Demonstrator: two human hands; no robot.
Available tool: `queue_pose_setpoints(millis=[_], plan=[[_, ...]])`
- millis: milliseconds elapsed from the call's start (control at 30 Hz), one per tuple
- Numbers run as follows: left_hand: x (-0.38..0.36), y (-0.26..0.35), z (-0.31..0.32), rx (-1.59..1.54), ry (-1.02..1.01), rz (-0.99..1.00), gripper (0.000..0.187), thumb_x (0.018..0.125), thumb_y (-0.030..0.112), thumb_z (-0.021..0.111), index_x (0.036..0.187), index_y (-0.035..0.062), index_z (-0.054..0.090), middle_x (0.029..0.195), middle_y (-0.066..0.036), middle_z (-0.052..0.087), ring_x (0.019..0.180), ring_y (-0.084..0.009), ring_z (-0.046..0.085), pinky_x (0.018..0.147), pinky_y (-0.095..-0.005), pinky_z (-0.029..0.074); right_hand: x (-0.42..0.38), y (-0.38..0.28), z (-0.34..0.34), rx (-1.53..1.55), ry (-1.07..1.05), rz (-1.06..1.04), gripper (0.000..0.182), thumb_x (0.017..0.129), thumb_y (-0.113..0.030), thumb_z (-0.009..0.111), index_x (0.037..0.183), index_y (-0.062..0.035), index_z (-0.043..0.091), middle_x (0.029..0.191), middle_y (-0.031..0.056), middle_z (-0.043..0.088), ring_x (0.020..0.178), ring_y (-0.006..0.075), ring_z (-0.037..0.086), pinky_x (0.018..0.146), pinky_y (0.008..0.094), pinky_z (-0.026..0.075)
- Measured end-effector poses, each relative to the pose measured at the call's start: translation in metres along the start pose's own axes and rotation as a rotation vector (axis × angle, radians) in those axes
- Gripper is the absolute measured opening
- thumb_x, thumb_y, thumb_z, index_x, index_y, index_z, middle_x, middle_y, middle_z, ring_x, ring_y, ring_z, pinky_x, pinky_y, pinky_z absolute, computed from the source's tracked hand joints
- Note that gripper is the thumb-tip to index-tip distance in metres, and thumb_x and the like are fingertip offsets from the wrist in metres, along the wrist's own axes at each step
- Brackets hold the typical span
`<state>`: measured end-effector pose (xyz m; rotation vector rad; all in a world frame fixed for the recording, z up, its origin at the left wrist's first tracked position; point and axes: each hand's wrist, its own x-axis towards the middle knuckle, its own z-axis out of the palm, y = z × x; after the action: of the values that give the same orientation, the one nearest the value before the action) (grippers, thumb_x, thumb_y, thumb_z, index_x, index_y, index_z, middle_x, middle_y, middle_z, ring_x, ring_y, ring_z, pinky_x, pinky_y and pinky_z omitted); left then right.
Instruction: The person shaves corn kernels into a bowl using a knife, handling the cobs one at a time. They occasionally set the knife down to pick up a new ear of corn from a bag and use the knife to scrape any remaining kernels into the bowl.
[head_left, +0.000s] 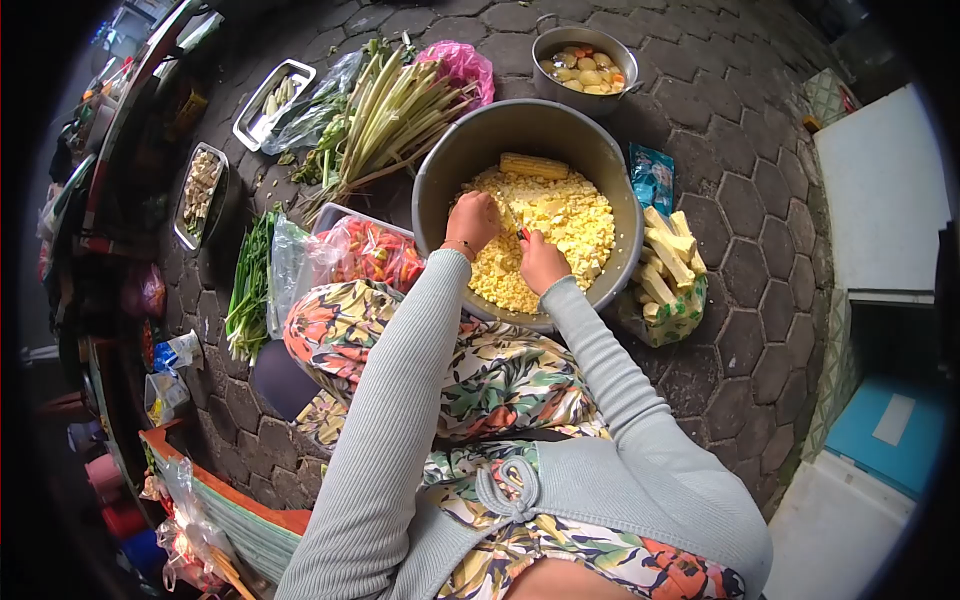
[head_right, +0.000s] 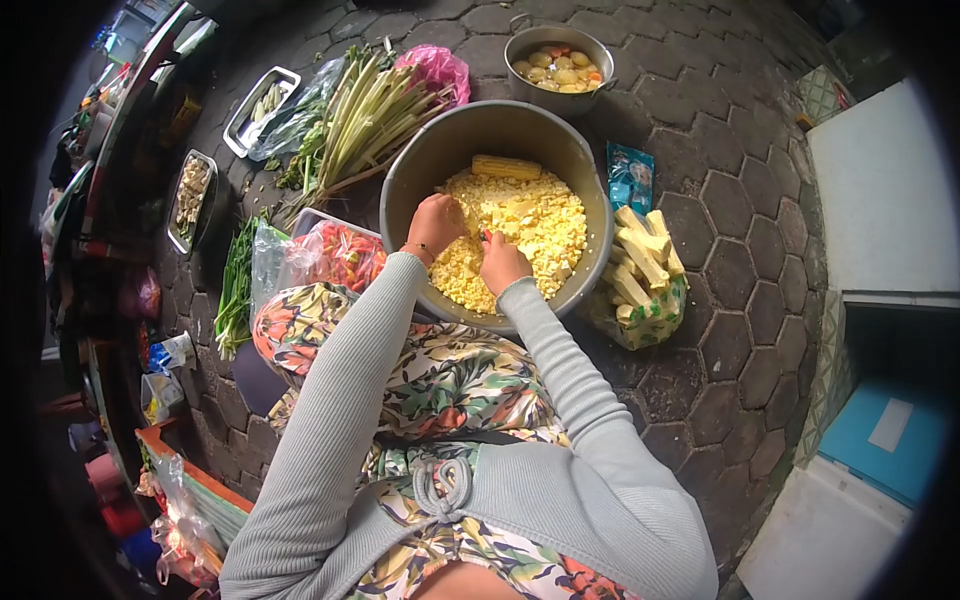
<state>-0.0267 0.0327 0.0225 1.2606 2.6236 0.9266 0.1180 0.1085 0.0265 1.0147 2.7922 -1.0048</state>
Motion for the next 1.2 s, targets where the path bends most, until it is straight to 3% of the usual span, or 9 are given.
queue_pose_setpoints(millis=[100, 200, 467, 700, 767, 900, 967, 1133, 1200], plan=[[-0.002, -0.002, -0.008, -0.081, -0.036, -0.036, 0.024, 0.049, 0.007, 0.071, 0.069, 0.0030, 0.058, 0.074, -0.014, 0.057, 0.071, -0.0296, 0.056, 0.067, -0.0364, 0.046, -0.002, -0.004, 0.000, -0.039, -0.027, 0.011, 0.025, 0.087, -0.029, 0.038, 0.093, -0.0043, 0.041, 0.067, 0.0210, 0.058, 0.064, 0.0376, 0.058, 0.056, 0.0488, 0.044], [-0.001, -0.001, -0.012, -0.038, -0.150, -0.113, 0.035, 0.046, 0.012, 0.077, 0.076, 0.0027, 0.061, 0.076, -0.012, 0.059, 0.072, -0.0267, 0.058, 0.067, -0.0326, 0.047, -0.006, -0.011, -0.002, -0.033, -0.063, 0.015, 0.025, 0.087, -0.028, 0.038, 0.093, -0.0043, 0.041, 0.068, 0.0207, 0.058, 0.065, 0.0377, 0.058, 0.057, 0.0485, 0.044], [-0.003, 0.000, 0.001, -0.093, -0.006, -0.080, 0.024, 0.048, 0.011, 0.074, 0.064, 0.0019, 0.057, 0.069, -0.013, 0.057, 0.069, -0.0305, 0.056, 0.064, -0.0370, 0.046, -0.004, -0.015, 0.002, -0.061, -0.125, 0.082, 0.024, 0.088, -0.025, 0.038, 0.095, -0.0033, 0.043, 0.074, 0.0205, 0.060, 0.072, 0.0365, 0.059, 0.062, 0.0467, 0.045], [-0.004, -0.003, 0.001, -0.094, -0.024, -0.101, 0.021, 0.050, 0.009, 0.071, 0.066, 0.0021, 0.059, 0.070, -0.015, 0.056, 0.070, -0.0314, 0.056, 0.065, -0.0373, 0.046, -0.004, -0.014, 0.010, -0.031, -0.166, 0.099, 0.024, 0.088, -0.021, 0.037, 0.098, -0.0003, 0.043, 0.077, 0.0243, 0.058, 0.075, 0.0384, 0.058, 0.066, 0.0472, 0.044], [-0.004, -0.005, 0.004, -0.037, -0.030, -0.096, 0.031, 0.047, 0.014, 0.075, 0.073, 0.0022, 0.062, 0.071, -0.013, 0.058, 0.069, -0.0279, 0.057, 0.066, -0.0337, 0.047, -0.005, -0.014, 0.010, -0.032, -0.202, 0.126, 0.025, 0.088, -0.021, 0.037, 0.098, 0.0000, 0.044, 0.080, 0.0230, 0.059, 0.078, 0.0368, 0.058, 0.067, 0.0459, 0.045], [-0.006, -0.009, 0.010, -0.047, -0.058, -0.074, 0.032, 0.048, 0.014, 0.075, 0.075, 0.0024, 0.063, 0.073, -0.013, 0.059, 0.070, -0.0278, 0.058, 0.067, -0.0335, 0.047, 0.015, -0.013, 0.022, 0.003, -0.189, 0.110, 0.025, 0.089, -0.020, 0.035, 0.097, 0.0008, 0.046, 0.084, 0.0225, 0.059, 0.081, 0.0359, 0.058, 0.070, 0.0448, 0.046], [-0.006, -0.012, 0.013, -0.030, 0.028, -0.064, 0.033, 0.048, 0.015, 0.076, 0.076, 0.0024, 0.063, 0.074, -0.013, 0.060, 0.071, -0.0272, 0.058, 0.066, -0.0330, 0.047, 0.020, -0.014, 0.023, -0.033, -0.211, 0.134, 0.025, 0.089, -0.019, 0.035, 0.097, 0.0009, 0.047, 0.086, 0.0231, 0.059, 0.081, 0.0365, 0.058, 0.070, 0.0447, 0.046], [-0.008, -0.005, 0.003, -0.043, -0.067, -0.128, 0.037, 0.046, 0.016, 0.077, 0.078, 0.0020, 0.063, 0.075, -0.013, 0.060, 0.070, -0.0261, 0.058, 0.066, -0.0324, 0.047, 0.011, -0.009, 0.027, -0.022, -0.278, 0.176, 0.025, 0.088, -0.019, 0.035, 0.100, -0.0001, 0.048, 0.090, 0.0225, 0.059, 0.086, 0.0345, 0.058, 0.074, 0.0425, 0.046], [-0.006, -0.001, 0.004, -0.068, -0.042, -0.115, 0.027, 0.049, 0.013, 0.072, 0.073, 0.0023, 0.062, 0.073, -0.014, 0.059, 0.070, -0.0284, 0.057, 0.066, -0.0343, 0.047, 0.022, 0.000, 0.040, -0.038, -0.228, 0.146, 0.026, 0.084, -0.015, 0.038, 0.102, 0.0011, 0.049, 0.091, 0.0223, 0.059, 0.088, 0.0338, 0.058, 0.076, 0.0415, 0.047]])
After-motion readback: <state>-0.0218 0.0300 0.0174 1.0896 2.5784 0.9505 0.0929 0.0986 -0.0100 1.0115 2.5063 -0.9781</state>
